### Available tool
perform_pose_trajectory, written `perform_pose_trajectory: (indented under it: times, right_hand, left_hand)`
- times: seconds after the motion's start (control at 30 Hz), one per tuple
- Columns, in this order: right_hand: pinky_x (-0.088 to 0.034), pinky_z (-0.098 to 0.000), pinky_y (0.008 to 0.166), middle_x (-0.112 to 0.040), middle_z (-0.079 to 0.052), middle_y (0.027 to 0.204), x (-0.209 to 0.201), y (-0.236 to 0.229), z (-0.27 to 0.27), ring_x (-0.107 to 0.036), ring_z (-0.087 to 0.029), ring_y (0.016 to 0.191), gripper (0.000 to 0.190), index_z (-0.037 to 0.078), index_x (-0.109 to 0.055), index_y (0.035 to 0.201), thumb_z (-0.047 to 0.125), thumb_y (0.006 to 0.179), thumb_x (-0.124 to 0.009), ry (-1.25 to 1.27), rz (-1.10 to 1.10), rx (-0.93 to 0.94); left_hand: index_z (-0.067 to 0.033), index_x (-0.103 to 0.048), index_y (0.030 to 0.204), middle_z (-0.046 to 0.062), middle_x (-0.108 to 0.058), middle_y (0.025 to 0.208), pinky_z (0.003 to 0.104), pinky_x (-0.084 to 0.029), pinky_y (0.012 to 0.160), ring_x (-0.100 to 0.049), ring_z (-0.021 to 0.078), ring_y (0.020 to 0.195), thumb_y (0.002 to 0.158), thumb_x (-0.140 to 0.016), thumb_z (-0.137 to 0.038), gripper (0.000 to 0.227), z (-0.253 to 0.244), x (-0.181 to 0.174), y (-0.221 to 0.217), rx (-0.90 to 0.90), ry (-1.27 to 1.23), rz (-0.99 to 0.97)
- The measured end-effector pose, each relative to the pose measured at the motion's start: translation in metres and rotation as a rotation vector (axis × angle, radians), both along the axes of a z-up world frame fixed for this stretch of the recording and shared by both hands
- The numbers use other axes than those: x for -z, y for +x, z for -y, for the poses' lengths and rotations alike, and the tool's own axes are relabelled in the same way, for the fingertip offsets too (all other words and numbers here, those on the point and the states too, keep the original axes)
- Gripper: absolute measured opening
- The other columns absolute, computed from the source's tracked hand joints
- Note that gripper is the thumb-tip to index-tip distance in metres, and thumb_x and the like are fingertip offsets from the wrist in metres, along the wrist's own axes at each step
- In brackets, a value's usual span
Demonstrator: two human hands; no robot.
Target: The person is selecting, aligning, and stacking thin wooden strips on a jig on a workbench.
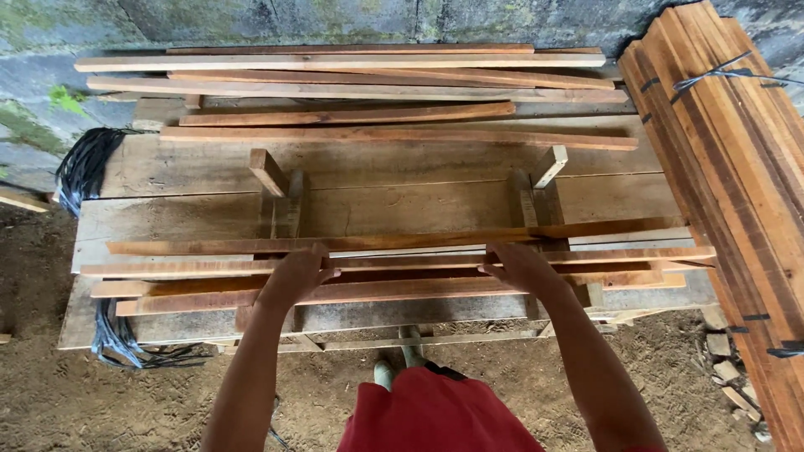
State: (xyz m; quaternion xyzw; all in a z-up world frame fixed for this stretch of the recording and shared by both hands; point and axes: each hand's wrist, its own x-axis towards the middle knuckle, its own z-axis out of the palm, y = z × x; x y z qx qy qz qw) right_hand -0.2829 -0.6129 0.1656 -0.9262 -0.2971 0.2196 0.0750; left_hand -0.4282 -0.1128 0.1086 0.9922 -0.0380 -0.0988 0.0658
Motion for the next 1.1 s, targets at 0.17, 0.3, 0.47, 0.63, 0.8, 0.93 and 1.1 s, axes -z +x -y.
perform_pose_trajectory:
  times: [0.17, 0.3, 0.47, 0.63, 0.8, 0.93, 1.1]
  right_hand:
    - [-0.051, -0.0454, 0.1, -0.067, -0.009, 0.111, 0.012, -0.01, 0.003, -0.069, -0.03, 0.11, 0.043, 0.019, -0.058, 0.13, 0.051, 0.101, -0.052, 0.222, 0.302, -0.091]
    - [-0.05, -0.0409, 0.097, -0.062, -0.002, 0.113, 0.056, -0.029, 0.02, -0.063, -0.025, 0.112, 0.033, 0.023, -0.062, 0.128, 0.038, 0.104, -0.045, 0.328, 0.497, -0.1]
    - [-0.049, -0.042, 0.097, -0.063, -0.003, 0.111, 0.05, -0.034, 0.024, -0.063, -0.025, 0.112, 0.037, 0.023, -0.063, 0.128, 0.047, 0.103, -0.047, 0.331, 0.429, 0.01]
    - [-0.05, -0.0429, 0.093, -0.068, -0.007, 0.095, 0.05, -0.032, 0.031, -0.07, -0.028, 0.096, 0.039, 0.017, -0.068, 0.112, 0.052, 0.101, -0.055, 0.311, 0.512, 0.041]
    - [-0.049, -0.0434, 0.101, -0.068, -0.009, 0.1, 0.038, -0.043, 0.019, -0.068, -0.029, 0.103, 0.058, 0.013, -0.067, 0.113, 0.05, 0.072, -0.084, 0.33, 0.541, 0.049]
    - [-0.039, -0.0527, 0.117, -0.066, -0.022, 0.126, -0.02, -0.057, -0.028, -0.059, -0.04, 0.129, 0.082, 0.008, -0.059, 0.131, 0.055, 0.07, -0.085, 0.198, 0.105, 0.01]
    - [-0.047, -0.0509, 0.105, -0.066, -0.016, 0.119, 0.019, -0.06, -0.082, -0.064, -0.037, 0.116, 0.082, 0.01, -0.053, 0.133, 0.042, 0.067, -0.09, 0.281, 0.207, -0.206]
  left_hand:
    - [-0.0121, -0.06, 0.111, 0.009, -0.066, 0.093, 0.042, -0.051, 0.092, -0.069, 0.0259, 0.095, 0.095, -0.057, -0.051, 0.042, 0.036, -0.071, -0.018, 0.134, 0.028, 0.535]
    - [-0.0199, -0.06, 0.118, 0.003, -0.058, 0.104, 0.041, -0.047, 0.097, -0.063, 0.0229, 0.098, 0.104, -0.045, -0.043, 0.03, 0.033, 0.007, -0.038, 0.072, 0.028, 0.649]
    - [-0.0217, -0.062, 0.109, 0.0, -0.06, 0.087, 0.037, -0.05, 0.087, -0.067, 0.0207, 0.084, 0.101, -0.048, -0.042, 0.026, 0.032, 0.011, -0.041, 0.045, -0.015, 0.694]
    - [-0.0233, -0.063, 0.092, 0.0, -0.063, 0.077, 0.036, -0.052, 0.08, -0.07, 0.0207, 0.077, 0.099, -0.051, -0.045, 0.026, 0.026, 0.004, -0.042, -0.02, -0.023, 0.623]
    - [-0.0138, -0.067, 0.1, 0.009, -0.068, 0.086, 0.041, -0.052, 0.092, -0.072, 0.0267, 0.091, 0.084, -0.064, -0.066, 0.055, 0.045, -0.033, -0.048, -0.043, -0.06, 0.483]
    - [-0.0025, -0.06, 0.118, 0.022, -0.068, 0.109, 0.056, -0.044, 0.107, -0.066, 0.0393, 0.112, 0.073, -0.079, -0.068, 0.082, 0.076, -0.035, -0.028, 0.018, -0.236, 0.072]
    - [-0.0089, -0.051, 0.122, 0.009, -0.058, 0.103, 0.045, -0.05, 0.089, -0.065, 0.0301, 0.102, 0.06, -0.079, -0.069, 0.091, 0.127, 0.062, 0.008, 0.194, 0.089, 0.323]
